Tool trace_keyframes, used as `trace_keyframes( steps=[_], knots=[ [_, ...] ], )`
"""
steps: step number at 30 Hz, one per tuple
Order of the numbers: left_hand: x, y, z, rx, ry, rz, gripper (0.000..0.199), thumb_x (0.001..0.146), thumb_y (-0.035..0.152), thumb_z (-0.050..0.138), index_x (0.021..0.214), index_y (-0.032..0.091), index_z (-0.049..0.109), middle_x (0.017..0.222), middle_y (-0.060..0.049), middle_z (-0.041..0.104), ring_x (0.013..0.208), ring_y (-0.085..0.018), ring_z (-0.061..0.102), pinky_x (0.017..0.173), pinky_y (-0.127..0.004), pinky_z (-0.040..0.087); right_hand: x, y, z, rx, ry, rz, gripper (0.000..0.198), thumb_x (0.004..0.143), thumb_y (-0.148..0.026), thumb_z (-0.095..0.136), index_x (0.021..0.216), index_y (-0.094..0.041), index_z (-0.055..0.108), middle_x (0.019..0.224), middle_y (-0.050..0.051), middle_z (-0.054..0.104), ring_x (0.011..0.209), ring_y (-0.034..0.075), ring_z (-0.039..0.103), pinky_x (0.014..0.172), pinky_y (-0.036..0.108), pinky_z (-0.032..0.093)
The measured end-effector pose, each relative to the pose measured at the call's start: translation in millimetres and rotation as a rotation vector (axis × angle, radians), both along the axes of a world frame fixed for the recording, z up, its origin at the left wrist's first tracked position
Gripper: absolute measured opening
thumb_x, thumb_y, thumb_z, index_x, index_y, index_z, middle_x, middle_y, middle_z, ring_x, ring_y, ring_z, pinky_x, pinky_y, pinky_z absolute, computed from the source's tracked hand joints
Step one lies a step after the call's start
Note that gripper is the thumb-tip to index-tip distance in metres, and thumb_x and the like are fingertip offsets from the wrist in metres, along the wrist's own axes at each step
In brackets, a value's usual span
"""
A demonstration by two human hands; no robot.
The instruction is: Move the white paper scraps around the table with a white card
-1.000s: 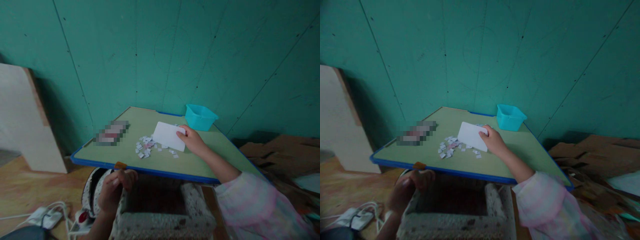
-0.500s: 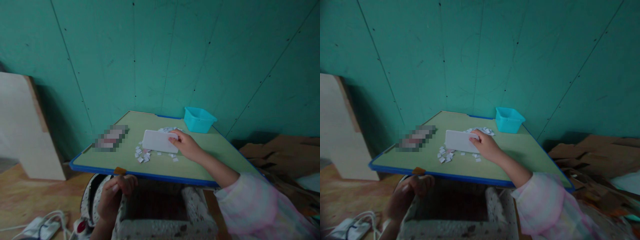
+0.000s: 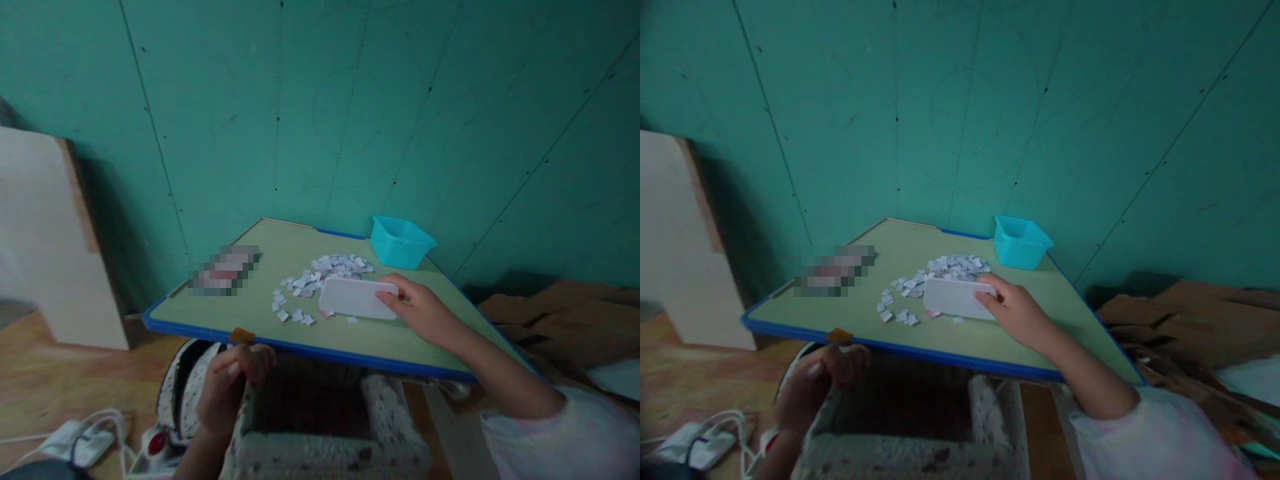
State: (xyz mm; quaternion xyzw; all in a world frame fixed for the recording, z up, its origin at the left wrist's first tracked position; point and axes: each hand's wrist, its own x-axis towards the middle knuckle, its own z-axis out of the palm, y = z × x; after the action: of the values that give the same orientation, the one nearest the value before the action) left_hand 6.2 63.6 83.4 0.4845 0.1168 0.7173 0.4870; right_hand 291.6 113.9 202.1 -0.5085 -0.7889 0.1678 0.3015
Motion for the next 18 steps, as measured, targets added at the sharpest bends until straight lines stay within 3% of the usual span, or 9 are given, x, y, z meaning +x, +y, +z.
trace_keyframes(
  steps=[7,18],
  knots=[
    [-2.4,1.9,-5.2,0.022,0.011,-0.013,0.032,0.082,0.037,0.061,0.06,0.016,0.067,0.045,-0.003,0.058,0.046,-0.017,0.05,0.056,-0.034,0.041,21.7,-28.2,2.7,-0.139,0.116,-0.063,0.025,0.083,-0.046,0.054,0.088,-0.022,0.059,0.072,0.001,0.06,0.066,0.018,0.056,0.056,0.028,0.043],
    [9.5,-10.1,1.8,0.046,0.003,-0.038,0.031,0.085,0.038,0.054,0.063,0.018,0.065,0.047,-0.002,0.055,0.047,-0.018,0.047,0.07,-0.044,0.043,31.3,-17.1,-19.9,-0.232,0.334,-0.181,0.035,0.074,-0.053,0.063,0.088,-0.022,0.056,0.072,0.001,0.06,0.067,0.02,0.058,0.057,0.03,0.045]
  ],
)
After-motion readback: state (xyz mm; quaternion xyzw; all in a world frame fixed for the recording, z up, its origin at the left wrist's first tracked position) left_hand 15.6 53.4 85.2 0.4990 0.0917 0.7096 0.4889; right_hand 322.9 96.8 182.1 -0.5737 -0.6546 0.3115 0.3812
